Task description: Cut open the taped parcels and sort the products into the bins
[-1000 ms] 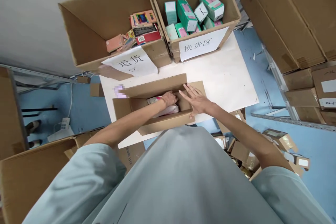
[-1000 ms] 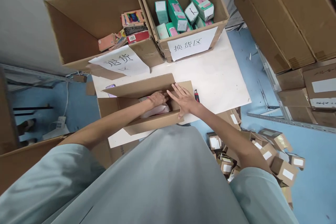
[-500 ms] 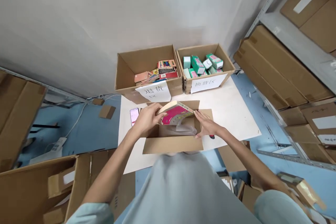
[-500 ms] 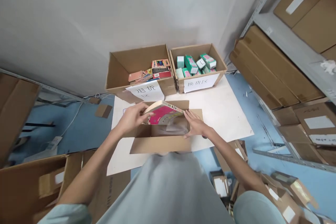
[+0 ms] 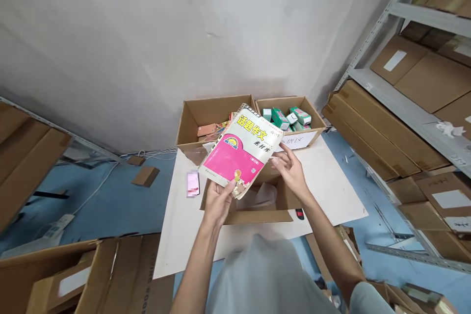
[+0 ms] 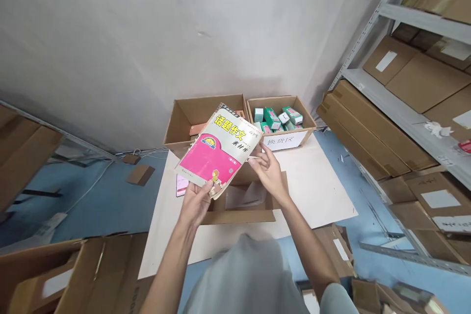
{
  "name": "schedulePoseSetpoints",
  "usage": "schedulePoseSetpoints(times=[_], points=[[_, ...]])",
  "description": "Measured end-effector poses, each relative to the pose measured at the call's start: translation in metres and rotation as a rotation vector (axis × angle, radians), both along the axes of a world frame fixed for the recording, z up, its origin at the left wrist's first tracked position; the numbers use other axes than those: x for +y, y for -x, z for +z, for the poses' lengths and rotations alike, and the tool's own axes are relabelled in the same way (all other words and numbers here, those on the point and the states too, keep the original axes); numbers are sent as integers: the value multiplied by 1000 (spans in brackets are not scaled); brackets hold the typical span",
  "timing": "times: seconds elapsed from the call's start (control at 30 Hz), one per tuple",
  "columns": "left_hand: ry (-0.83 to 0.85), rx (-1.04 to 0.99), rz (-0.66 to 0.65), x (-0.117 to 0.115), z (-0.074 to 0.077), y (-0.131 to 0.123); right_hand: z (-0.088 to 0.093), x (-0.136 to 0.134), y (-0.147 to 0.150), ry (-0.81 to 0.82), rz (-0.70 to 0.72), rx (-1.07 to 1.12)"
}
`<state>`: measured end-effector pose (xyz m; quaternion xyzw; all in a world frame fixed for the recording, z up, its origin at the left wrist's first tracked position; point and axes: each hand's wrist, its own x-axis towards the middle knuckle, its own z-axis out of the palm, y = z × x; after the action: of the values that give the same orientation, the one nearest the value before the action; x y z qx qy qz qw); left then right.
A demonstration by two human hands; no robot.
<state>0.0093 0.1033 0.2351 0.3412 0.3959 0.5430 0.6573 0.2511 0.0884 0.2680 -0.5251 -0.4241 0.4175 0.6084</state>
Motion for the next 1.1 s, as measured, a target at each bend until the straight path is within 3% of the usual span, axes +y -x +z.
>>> schedulePoseSetpoints(times=[0.23, 0.33, 0.4, 0.53, 0.67, 0.77, 0.83, 0.93, 1.1], points=[[-12, -19, 65, -17, 1, -19, 17, 16, 10, -43, -66, -137], [-132, 104, 162, -19, 7, -25, 24, 10, 20, -82, -190, -405], [-224, 243, 252, -20, 7, -27, 33, 4, 32, -129, -193, -466], [-500, 501, 269, -18, -2, -22, 45, 0, 51, -87, -82, -140], [-661, 624, 120, -17, -6, -11, 41, 5, 41, 25, -80, 216], [-711, 663, -87, -17, 6, -7, 38, 1, 21, 48, -54, 292], [-697, 656, -166, -14, 17, -4, 39, -7, 9, 31, -27, 260], [-501, 508, -132, -5, 27, -1, 41, -23, -5, 25, 42, 229], [-182, 222, -292, 6, 23, -1, 25, -39, -13, 62, 90, 229]])
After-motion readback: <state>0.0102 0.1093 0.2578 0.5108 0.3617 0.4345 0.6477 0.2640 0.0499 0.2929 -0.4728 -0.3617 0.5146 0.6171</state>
